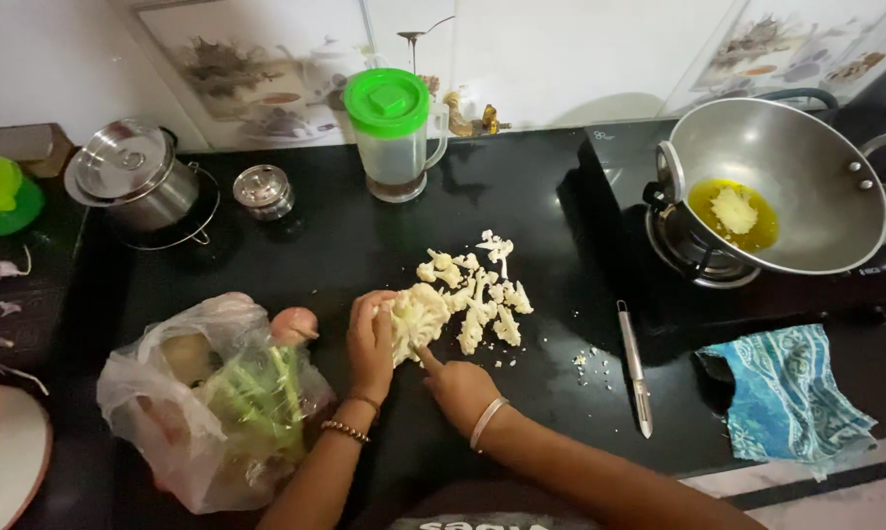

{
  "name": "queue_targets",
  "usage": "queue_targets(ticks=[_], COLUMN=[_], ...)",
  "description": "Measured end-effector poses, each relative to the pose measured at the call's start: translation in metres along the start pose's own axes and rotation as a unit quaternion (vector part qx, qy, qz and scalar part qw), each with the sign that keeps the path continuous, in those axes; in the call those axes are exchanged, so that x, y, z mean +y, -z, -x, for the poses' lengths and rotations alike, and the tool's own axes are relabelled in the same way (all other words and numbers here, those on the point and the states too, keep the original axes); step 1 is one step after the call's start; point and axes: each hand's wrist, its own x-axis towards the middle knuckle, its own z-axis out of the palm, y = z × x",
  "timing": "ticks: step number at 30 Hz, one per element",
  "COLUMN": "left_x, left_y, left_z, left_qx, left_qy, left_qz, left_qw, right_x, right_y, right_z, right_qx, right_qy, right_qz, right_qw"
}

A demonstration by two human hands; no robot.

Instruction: The recorder is cutting a head of cauliflower into smaller florets using a kitchen knife on a kitchen counter.

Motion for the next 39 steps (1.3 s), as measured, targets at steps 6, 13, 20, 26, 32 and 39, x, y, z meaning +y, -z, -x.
queue_targets(ticks=[6, 13, 20, 26, 32, 39], left_x=[-0.012, -0.018, -0.039, -0.014, 0.003, 0.014], left_y=[0.0, 0.01, 0.019, 0.024, 0.031, 0.03], left_z=[-0.006, -0.017, -0.025, -0.025, -0.031, -0.028], left_qx=[0.005, -0.019, -0.055, -0.076, -0.112, -0.164], left_qy=[0.075, 0.016, 0.001, 0.042, -0.03, -0.019], left_qz=[0.034, 0.007, -0.052, -0.113, -0.25, -0.291], left_qw=[0.997, 1.0, 0.997, 0.99, 0.961, 0.942], right_x=[0.008, -0.008, 0.048, 0.073, 0.07, 0.045], right_y=[0.005, 0.078, 0.091, 0.064, 0.036, 0.058], right_z=[0.0, 0.017, 0.044, 0.076, 0.104, 0.064], right_qx=[0.034, -0.087, -0.127, -0.064, -0.024, 0.029], right_qy=[0.03, -0.111, -0.126, -0.215, -0.098, -0.041], right_qz=[-0.048, -0.267, -0.291, -0.296, -0.088, -0.029], right_qw=[0.998, 0.953, 0.94, 0.929, 0.991, 0.998])
